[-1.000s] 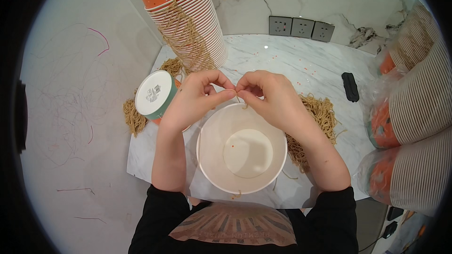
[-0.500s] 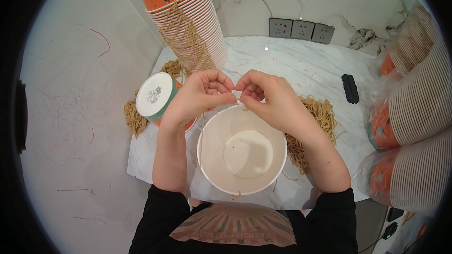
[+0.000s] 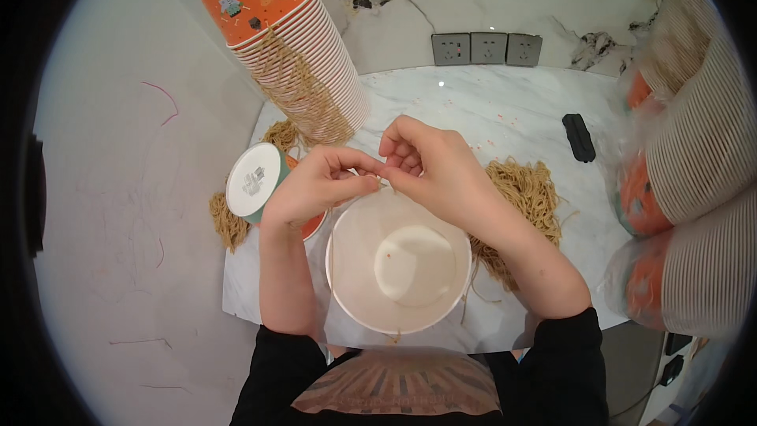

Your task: Poking holes in a decorative paper cup using a needle tool and packaging a stack of cups into a plastic bag with filler material.

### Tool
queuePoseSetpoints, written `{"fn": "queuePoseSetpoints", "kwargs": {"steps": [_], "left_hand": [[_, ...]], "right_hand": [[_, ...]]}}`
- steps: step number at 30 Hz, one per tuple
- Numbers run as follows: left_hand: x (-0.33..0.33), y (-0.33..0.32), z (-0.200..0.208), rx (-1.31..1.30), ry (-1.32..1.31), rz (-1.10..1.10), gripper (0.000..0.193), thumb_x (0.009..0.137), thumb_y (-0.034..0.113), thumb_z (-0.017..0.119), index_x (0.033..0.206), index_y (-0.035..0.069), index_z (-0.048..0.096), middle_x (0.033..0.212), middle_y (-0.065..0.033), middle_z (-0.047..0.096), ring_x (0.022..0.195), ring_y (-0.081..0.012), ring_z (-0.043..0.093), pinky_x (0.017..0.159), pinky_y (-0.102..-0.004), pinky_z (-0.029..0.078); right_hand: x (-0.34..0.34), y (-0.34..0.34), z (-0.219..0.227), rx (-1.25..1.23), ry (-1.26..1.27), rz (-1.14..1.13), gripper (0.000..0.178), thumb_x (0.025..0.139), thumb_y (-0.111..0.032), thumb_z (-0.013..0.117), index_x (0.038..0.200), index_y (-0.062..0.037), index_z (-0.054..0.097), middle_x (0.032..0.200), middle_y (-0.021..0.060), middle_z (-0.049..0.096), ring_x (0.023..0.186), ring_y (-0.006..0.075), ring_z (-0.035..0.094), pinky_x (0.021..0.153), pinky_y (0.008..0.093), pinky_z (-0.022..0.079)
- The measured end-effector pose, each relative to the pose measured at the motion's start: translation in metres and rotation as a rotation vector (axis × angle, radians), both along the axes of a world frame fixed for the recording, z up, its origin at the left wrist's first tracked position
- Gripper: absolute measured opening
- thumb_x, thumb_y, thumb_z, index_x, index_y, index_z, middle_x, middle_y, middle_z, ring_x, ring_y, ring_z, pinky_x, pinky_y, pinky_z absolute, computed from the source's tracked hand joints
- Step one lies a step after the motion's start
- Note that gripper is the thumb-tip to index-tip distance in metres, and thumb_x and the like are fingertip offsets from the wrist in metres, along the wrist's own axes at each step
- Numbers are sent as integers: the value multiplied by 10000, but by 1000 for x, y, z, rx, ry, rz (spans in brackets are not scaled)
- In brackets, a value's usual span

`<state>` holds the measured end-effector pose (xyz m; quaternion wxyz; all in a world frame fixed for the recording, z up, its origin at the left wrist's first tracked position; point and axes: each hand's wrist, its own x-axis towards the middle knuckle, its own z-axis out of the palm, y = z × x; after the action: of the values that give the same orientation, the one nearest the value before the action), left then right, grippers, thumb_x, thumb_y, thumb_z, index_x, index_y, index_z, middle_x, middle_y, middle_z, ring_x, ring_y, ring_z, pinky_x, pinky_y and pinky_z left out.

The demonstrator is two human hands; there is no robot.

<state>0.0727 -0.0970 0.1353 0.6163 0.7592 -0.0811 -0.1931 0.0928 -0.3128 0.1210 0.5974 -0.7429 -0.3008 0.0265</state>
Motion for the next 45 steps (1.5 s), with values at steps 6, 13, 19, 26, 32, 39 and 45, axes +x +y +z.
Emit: {"fn": "queuePoseSetpoints", "kwargs": {"steps": [6, 13, 19, 26, 32, 39, 45], "left_hand": [[4, 0, -6, -8, -32, -9, 208, 879, 106, 725, 1030, -36, 735, 825, 15, 672, 730, -21, 563, 620, -192, 438], [7, 0, -10, -90, 17, 32, 102, 885, 79, 739, 951, 6, 713, 869, -12, 706, 759, -30, 604, 647, -181, 445], [6, -3, -3, -40, -19, 49, 118, 872, 129, 683, 878, 13, 703, 809, -16, 699, 710, -29, 577, 598, -187, 405], [15, -6, -15, -104, 16, 77, 120, 845, 135, 688, 820, 18, 691, 742, -9, 673, 584, -25, 479, 512, -205, 353], [19, -5, -22, -145, 77, 85, 95, 884, 122, 664, 821, 51, 655, 692, 46, 583, 570, -16, 457, 506, -179, 321], [18, -6, -20, -185, 102, 96, 61, 867, 116, 665, 867, 56, 654, 740, 50, 589, 623, -17, 502, 505, -176, 350], [21, -7, -26, -183, 94, 91, 50, 857, 52, 647, 901, 53, 669, 732, 56, 580, 621, -5, 493, 506, -162, 348]], "right_hand": [[1, 1, 2, -18, -19, -1, 153, 858, -9, 683, 957, 28, 572, 821, 78, 667, 742, 132, 646, 698, 262, 543], [3, 0, -1, -19, -56, 10, 162, 834, 17, 666, 969, 32, 578, 841, 90, 677, 749, 151, 664, 709, 282, 548], [-3, 0, 7, -121, -74, 6, 145, 803, 9, 697, 921, 29, 615, 929, 91, 638, 779, 167, 661, 730, 294, 539], [-8, 2, 3, -272, -235, -72, 193, 769, -53, 807, 859, 37, 661, 949, 75, 611, 789, 174, 640, 736, 299, 533], [-7, 7, 0, -177, -161, -93, 133, 814, -41, 751, 852, 53, 665, 922, 118, 611, 756, 223, 673, 698, 333, 558], [-7, 8, -1, -127, -157, -96, 94, 831, -26, 720, 878, 45, 679, 908, 114, 619, 724, 215, 686, 663, 327, 559], [-10, 8, -4, -242, -301, -120, 90, 799, -5, 701, 879, 25, 673, 917, 113, 622, 715, 252, 686, 654, 352, 555]]}}
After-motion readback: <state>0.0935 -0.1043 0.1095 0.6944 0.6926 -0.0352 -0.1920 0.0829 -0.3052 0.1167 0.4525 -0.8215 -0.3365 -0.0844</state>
